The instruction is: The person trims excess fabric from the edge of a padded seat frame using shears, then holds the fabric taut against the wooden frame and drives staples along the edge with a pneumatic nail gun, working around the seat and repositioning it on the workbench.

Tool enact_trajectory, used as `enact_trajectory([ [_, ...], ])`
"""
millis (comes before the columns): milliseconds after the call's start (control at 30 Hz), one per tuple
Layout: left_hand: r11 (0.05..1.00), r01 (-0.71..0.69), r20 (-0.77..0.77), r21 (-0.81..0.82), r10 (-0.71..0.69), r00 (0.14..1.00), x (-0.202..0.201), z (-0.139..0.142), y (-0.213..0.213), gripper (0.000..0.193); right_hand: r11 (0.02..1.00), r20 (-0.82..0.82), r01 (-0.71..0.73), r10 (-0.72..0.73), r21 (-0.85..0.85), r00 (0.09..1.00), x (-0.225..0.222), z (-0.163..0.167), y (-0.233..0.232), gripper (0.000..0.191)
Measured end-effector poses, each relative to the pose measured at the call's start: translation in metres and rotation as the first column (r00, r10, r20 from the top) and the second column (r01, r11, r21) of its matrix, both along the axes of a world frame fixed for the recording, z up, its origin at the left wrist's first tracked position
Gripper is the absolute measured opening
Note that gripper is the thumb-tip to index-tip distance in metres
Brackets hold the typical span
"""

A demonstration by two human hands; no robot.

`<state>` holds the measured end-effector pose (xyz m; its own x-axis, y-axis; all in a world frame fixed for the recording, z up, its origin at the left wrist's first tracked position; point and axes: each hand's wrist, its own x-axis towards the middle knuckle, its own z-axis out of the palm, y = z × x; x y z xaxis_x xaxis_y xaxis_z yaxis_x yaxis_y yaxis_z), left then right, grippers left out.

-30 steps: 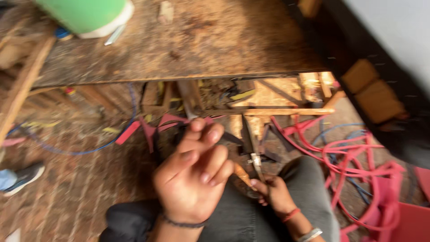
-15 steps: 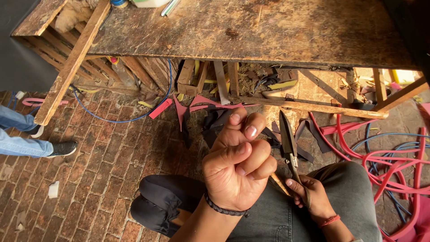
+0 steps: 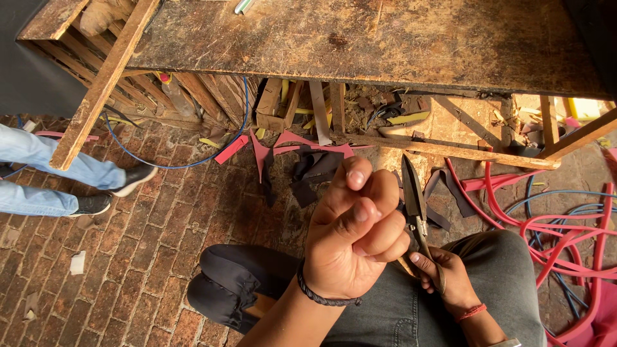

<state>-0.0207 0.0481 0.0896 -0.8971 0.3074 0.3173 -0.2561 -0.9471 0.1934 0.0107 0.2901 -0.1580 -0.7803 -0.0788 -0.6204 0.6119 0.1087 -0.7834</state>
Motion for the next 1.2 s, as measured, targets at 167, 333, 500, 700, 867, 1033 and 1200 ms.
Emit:
enact_trajectory([
  [167,0.998,0.005,-0.069,-0.069,-0.01,0.998,0.004,0.002,0.005,0.025,0.999,-0.017,-0.001,0.0,-0.046,1.0,0.0,-0.002,0.004,0.037],
  [333,0.972,-0.064,-0.127,-0.225,0.036,0.991,0.01,0.0,0.008,0.031,1.0,0.002,0.011,-0.011,-0.029,1.0,0.001,-0.001,0.006,0.038],
  [500,0.912,-0.174,-0.209,-0.372,0.1,0.973,0.012,-0.005,0.012,0.034,1.0,-0.008,-0.009,0.009,-0.01,1.0,0.001,0.005,0.003,0.04],
  [700,0.781,-0.302,-0.277,-0.546,0.171,0.946,0.018,-0.008,0.015,0.032,1.0,-0.015,-0.019,0.019,0.004,1.0,0.003,0.01,0.004,0.04],
  [867,0.64,-0.417,-0.274,-0.645,0.316,0.908,0.019,-0.011,0.018,0.026,1.0,-0.024,-0.017,0.017,-0.019,1.0,0.004,0.011,0.007,0.039],
  [1033,0.612,-0.494,-0.364,-0.618,0.333,0.87,0.02,-0.016,0.018,0.02,1.0,-0.018,-0.017,0.017,-0.002,1.0,0.004,0.011,0.007,0.038],
  [1200,0.62,-0.526,-0.38,-0.583,0.364,0.85,0.017,-0.023,0.018,0.015,1.0,-0.016,-0.02,0.02,0.006,1.0,0.005,0.008,0.007,0.036],
])
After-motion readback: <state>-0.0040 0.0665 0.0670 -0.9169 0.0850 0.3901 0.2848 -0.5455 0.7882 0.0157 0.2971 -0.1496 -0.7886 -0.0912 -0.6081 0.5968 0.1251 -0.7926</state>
